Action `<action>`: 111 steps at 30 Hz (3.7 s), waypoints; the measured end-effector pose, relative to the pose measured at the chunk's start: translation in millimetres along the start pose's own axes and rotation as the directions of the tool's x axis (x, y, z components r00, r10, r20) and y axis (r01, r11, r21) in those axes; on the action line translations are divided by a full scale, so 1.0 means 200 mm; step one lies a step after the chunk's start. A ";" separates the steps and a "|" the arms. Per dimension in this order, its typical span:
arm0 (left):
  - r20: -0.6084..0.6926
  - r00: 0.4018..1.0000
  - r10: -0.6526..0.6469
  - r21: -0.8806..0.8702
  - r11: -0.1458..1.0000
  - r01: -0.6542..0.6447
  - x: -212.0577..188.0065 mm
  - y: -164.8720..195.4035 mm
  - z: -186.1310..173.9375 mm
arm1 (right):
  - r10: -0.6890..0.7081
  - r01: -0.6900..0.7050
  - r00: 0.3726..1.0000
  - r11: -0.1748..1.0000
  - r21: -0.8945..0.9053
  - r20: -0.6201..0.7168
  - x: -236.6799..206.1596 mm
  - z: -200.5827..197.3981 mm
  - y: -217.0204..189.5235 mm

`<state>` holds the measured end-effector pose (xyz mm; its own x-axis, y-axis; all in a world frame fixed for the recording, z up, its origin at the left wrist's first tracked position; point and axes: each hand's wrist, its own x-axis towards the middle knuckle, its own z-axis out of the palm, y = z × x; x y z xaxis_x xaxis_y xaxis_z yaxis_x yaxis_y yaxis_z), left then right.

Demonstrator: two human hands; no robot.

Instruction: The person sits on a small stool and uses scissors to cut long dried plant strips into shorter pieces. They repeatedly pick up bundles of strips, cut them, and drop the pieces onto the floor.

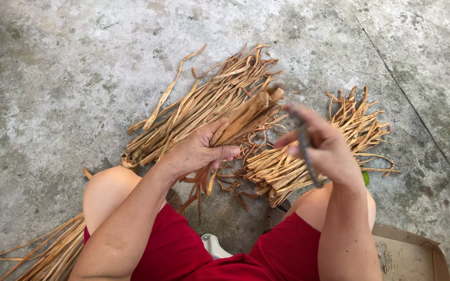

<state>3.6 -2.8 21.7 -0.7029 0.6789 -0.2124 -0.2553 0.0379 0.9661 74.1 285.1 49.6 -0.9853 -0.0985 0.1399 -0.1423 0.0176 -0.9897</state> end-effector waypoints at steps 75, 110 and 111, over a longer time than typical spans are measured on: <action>-0.092 0.977 0.193 -0.086 0.976 -0.201 -0.17 -0.10 -0.24 | 0.000 0.002 1.000 0.977 -0.212 0.011 0.01 0.16 0.15; -0.437 0.869 0.232 0.027 0.969 -0.245 -0.16 -0.07 -0.21 | -0.011 -0.015 0.997 0.938 -0.346 -0.072 0.01 0.18 0.21; -0.433 0.870 0.236 0.036 0.969 -0.246 -0.16 -0.08 -0.21 | -0.014 -0.004 0.999 0.940 -0.342 -0.052 0.01 0.18 0.21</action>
<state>1.9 -54.9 7.7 -0.9593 0.2816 -0.0198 -0.0510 -0.1039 0.9933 70.1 249.6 7.1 -0.9867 -0.0470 0.1554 -0.1619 0.3568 -0.9201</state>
